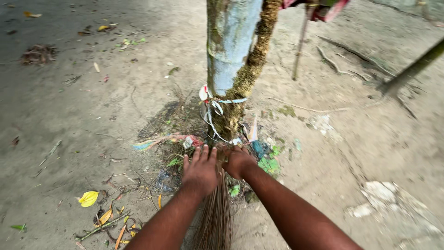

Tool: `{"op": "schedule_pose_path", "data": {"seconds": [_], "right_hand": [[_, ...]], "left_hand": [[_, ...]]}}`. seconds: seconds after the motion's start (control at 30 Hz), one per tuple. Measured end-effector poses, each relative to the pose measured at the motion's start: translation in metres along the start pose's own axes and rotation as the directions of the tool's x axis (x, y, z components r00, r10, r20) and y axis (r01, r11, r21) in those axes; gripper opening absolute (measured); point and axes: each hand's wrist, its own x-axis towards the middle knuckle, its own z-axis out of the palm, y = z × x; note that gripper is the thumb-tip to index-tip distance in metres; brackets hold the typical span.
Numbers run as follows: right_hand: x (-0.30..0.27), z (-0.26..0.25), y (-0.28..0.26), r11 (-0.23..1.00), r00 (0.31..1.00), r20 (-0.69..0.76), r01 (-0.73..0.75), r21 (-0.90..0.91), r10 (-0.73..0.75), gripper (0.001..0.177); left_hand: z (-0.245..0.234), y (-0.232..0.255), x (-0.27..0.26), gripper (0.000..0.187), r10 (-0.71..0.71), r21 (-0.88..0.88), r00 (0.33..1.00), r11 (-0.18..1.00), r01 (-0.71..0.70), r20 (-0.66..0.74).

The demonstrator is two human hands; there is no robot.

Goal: The person sweeps dirt, dry leaves, and small debris across an outdoor ground area using a short-handled broom.

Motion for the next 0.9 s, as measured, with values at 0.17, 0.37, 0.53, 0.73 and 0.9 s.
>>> {"op": "schedule_pose_path", "data": {"seconds": [0.17,0.37,0.53,0.73,0.9], "right_hand": [[0.054,0.028,0.014,0.996,0.996,-0.008,0.085,-0.041,-0.085,0.07],[0.037,0.032,-0.002,0.993,0.996,-0.02,-0.083,0.083,0.085,0.056],[0.025,0.038,0.002,0.99,0.987,-0.156,0.056,0.128,-0.036,0.057],[0.022,0.058,0.004,0.941,0.989,-0.145,0.013,0.339,0.039,0.073],[0.023,0.038,-0.018,0.964,0.98,-0.2,0.063,0.259,-0.01,0.074]], "left_hand": [[0.009,-0.004,0.008,0.083,-0.068,-0.035,0.996,0.997,0.07,0.059],[0.008,-0.019,0.022,0.081,-0.132,-0.046,0.986,0.989,0.137,0.103],[0.011,-0.029,0.019,0.082,-0.142,-0.051,0.982,0.988,0.149,0.122],[0.023,-0.035,0.016,0.086,-0.142,-0.057,0.981,0.987,0.151,0.129],[0.002,-0.042,0.002,0.096,-0.125,-0.022,0.99,0.992,0.126,0.059]]}}
